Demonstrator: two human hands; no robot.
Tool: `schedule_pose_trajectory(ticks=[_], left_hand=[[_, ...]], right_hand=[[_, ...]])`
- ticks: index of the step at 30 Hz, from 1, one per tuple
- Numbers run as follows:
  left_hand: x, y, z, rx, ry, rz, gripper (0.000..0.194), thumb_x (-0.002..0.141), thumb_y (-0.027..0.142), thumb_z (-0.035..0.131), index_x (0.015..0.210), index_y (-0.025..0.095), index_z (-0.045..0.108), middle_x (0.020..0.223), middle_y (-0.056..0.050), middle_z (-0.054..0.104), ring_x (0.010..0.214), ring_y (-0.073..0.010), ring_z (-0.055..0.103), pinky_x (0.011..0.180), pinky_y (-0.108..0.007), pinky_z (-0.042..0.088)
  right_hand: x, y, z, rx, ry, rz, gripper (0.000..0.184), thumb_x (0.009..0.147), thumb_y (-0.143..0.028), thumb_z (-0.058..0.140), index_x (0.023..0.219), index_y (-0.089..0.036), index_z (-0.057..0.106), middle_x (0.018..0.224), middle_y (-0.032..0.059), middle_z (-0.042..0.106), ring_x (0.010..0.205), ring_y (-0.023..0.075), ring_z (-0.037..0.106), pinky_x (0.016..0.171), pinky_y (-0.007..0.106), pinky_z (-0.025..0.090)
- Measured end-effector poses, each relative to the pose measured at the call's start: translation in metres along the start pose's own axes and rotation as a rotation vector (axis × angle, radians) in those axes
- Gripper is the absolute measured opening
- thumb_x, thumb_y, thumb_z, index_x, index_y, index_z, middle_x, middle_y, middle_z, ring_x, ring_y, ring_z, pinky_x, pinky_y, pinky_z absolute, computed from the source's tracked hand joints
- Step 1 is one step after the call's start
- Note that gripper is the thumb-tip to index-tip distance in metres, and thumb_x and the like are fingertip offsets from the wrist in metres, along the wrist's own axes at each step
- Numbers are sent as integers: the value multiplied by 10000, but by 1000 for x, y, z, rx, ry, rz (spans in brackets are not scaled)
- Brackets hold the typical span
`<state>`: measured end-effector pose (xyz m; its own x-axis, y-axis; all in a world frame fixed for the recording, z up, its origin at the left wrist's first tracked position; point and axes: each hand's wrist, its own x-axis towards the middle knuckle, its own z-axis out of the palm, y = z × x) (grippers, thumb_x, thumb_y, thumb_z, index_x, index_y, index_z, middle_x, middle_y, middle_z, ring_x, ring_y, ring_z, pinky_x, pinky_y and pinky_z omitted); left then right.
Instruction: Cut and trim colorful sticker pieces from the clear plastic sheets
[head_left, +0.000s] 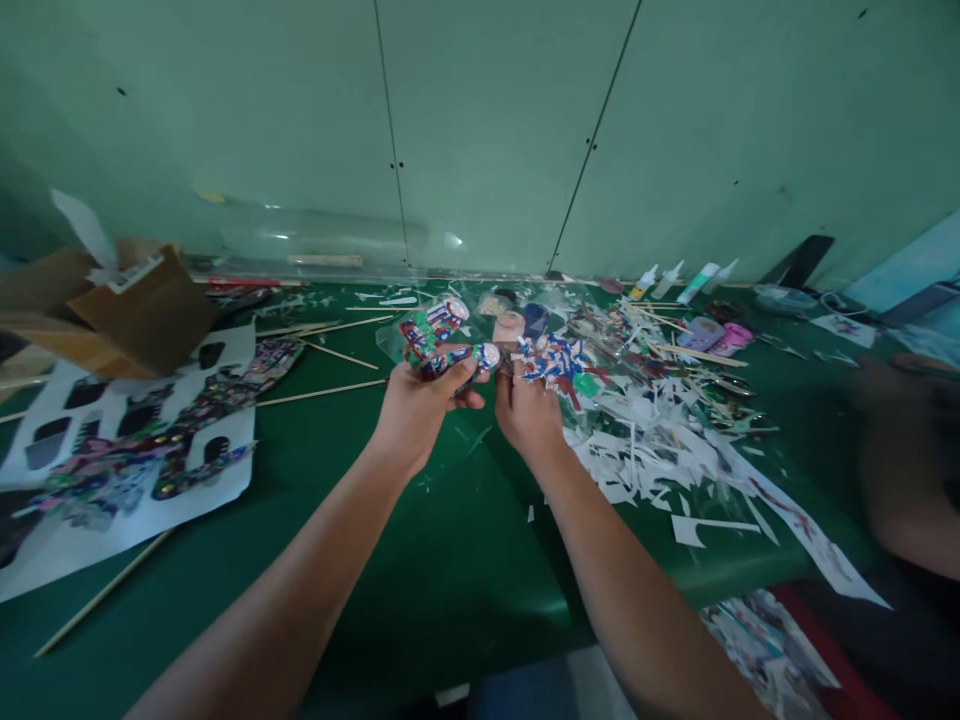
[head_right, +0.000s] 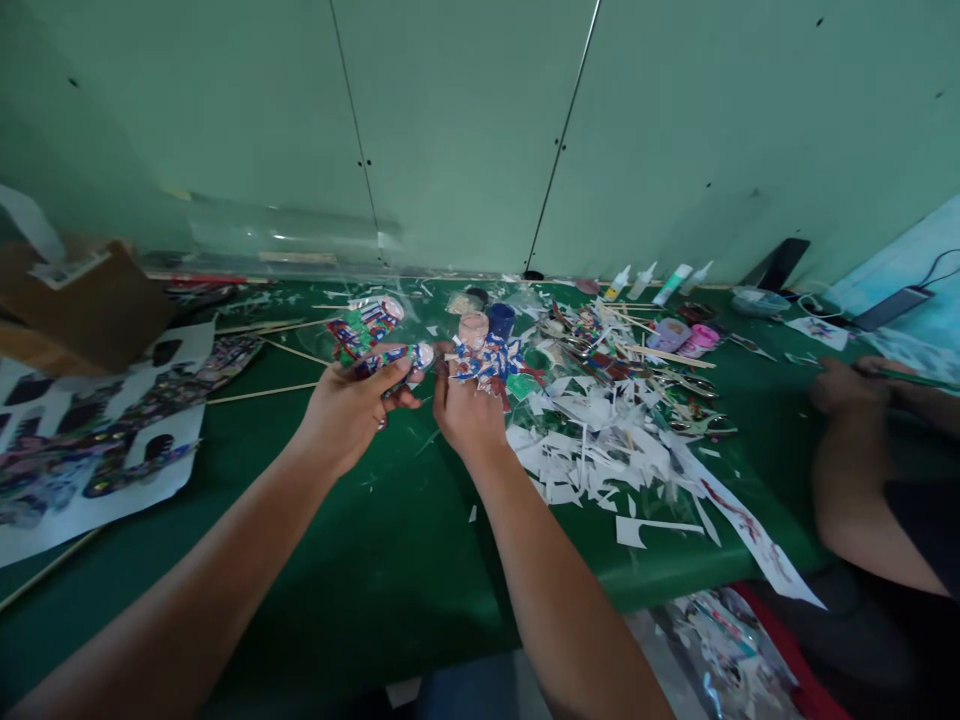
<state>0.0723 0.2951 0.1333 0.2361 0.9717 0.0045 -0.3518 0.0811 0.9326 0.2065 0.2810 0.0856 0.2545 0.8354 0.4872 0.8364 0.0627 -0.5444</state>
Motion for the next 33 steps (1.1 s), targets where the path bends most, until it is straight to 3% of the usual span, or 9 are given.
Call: schedule_pose_trajectory(ticks=[5,12,16,22,25,33], left_hand=[[-2,-1,2,54,-42,-9,151,687,227,744,787,131,685,624,-14,654,459,-83,543,485,-243,518],[1,10,-8,205,-142,28,110,724,214,700,803,138,683,628,-12,647,392,-50,476,386,-199,384],[2,12,-11,217,-229,5,147,738,244,702,702,125,624,615,-18,619,417,-41,463,391,-188,353],[2,10,-8,162,-149,-29,195,746,219,695,873,156,562,618,12,632,384,-41,451,367,-181,318],[2,10,-9,153,-168,-30,237,753,216,698,921,172,537,623,14,645,383,-39,446,373,-178,314],[2,13,-13,99,-229,-57,256,768,190,693,971,169,538,596,20,621,393,-26,408,393,-174,294]], right_hand=[[4,0,-11,157,-39,-22,250,939,-335,400,1077,-232,581,857,82,661,781,227,623,690,343,479],[11,5,-22,638,-339,-36,356,947,-491,393,733,-224,493,581,-27,492,518,128,476,507,258,395],[9,5,-15,628,-382,-21,361,933,-473,407,680,-225,473,538,-39,430,476,119,410,483,256,362],[5,1,-15,460,-158,11,263,905,-452,413,904,-242,570,765,16,609,710,185,576,682,315,464],[5,1,-18,368,-184,40,266,903,-445,417,889,-238,584,742,16,614,680,189,567,681,326,457],[5,3,-18,520,-278,-20,314,936,-475,407,810,-228,555,656,-9,572,625,150,561,599,272,447]])
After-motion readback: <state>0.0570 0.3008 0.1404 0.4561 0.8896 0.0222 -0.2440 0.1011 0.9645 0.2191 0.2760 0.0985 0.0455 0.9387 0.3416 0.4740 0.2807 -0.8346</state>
